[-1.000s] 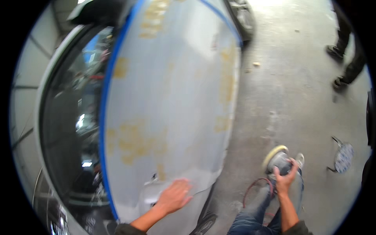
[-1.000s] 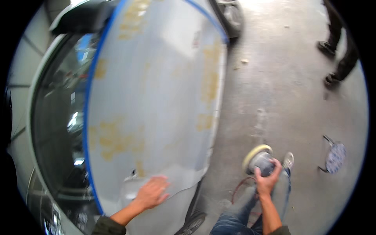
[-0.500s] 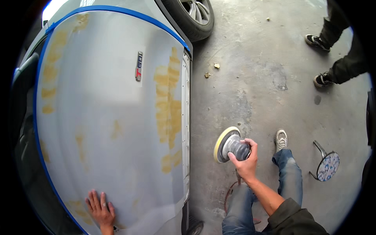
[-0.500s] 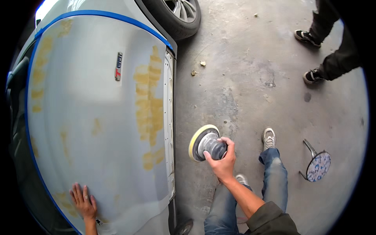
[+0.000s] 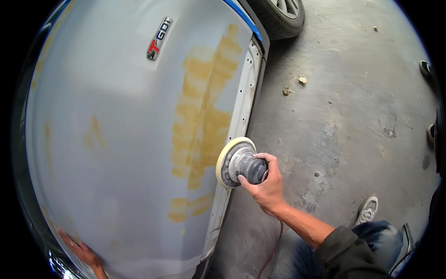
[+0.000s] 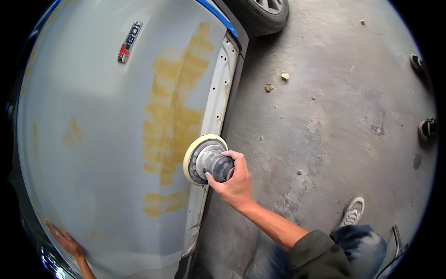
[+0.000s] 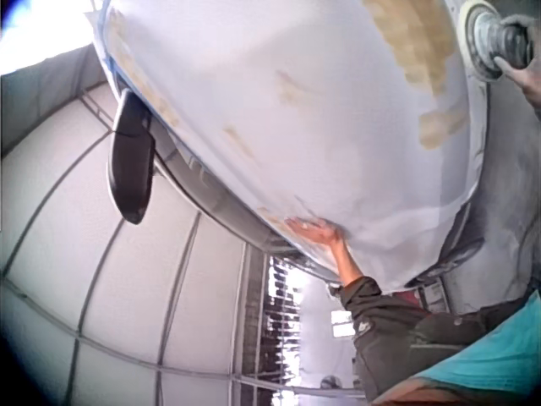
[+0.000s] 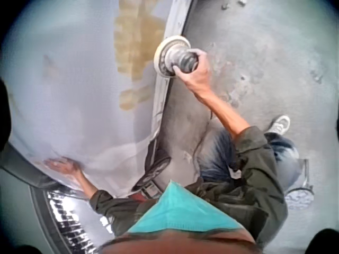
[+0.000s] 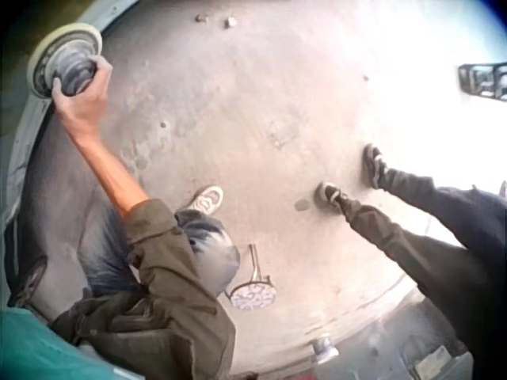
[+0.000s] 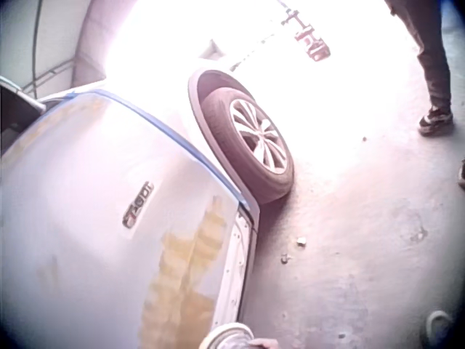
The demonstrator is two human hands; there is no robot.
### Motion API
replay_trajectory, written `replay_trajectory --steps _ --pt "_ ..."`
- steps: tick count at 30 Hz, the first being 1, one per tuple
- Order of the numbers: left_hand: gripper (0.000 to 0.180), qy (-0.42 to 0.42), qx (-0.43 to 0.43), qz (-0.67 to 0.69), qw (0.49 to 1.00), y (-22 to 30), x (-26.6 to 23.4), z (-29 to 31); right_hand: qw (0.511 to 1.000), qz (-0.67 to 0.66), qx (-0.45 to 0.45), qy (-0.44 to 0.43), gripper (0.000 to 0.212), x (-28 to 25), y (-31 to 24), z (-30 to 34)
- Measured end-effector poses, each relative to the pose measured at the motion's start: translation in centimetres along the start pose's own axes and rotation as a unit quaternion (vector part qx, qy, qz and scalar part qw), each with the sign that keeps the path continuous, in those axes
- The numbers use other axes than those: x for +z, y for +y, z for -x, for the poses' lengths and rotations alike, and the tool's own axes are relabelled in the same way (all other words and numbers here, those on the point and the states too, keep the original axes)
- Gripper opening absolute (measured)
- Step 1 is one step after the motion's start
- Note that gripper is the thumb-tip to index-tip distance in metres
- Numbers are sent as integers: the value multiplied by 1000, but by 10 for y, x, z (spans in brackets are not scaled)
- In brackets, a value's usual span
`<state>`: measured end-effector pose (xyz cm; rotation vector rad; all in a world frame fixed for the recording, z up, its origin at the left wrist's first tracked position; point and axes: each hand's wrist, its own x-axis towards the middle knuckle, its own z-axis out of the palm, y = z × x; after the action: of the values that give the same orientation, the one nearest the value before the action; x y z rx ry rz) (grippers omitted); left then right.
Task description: The person uses a rotary polisher to buff the exterior paint of a white car. They work on the rear quarter panel, the hood, and the front door, moving the tool in circular motions over taped-off areas.
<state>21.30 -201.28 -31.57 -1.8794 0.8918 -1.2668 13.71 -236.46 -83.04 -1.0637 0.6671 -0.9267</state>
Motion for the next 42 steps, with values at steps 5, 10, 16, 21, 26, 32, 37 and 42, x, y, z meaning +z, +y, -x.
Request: replay_trajectory --steps 5,10,16,21,26,32,37,42 --pt "68 15 -15 35 999 12 -8 9 998 -40 48 -24 64 35 19 18" --pt "67 9 -15 18 1000 2 -3 13 992 -61 -101 -41 65 77 -1 25" --pt "67 10 -28 21 999 3 -8 12 991 11 -100 -89 61 72 11 44" --pt "66 7 -34 15 999 1 0 15 989 22 -122 -84 61 78 -4 36" --pt "66 13 -24 11 1000 5 -4 10 996 48 -55 -57 59 69 16 15" --pt "67 5 -25 -11 1000 -2 1 16 988 29 -118 -90 61 75 -1 21" --pt "67 12 -32 5 999 3 -5 13 988 36 -130 -73 61 72 9 23" --pt "66 9 -17 -12 1000 -3 -2 15 986 34 -146 -68 63 79 -5 12"
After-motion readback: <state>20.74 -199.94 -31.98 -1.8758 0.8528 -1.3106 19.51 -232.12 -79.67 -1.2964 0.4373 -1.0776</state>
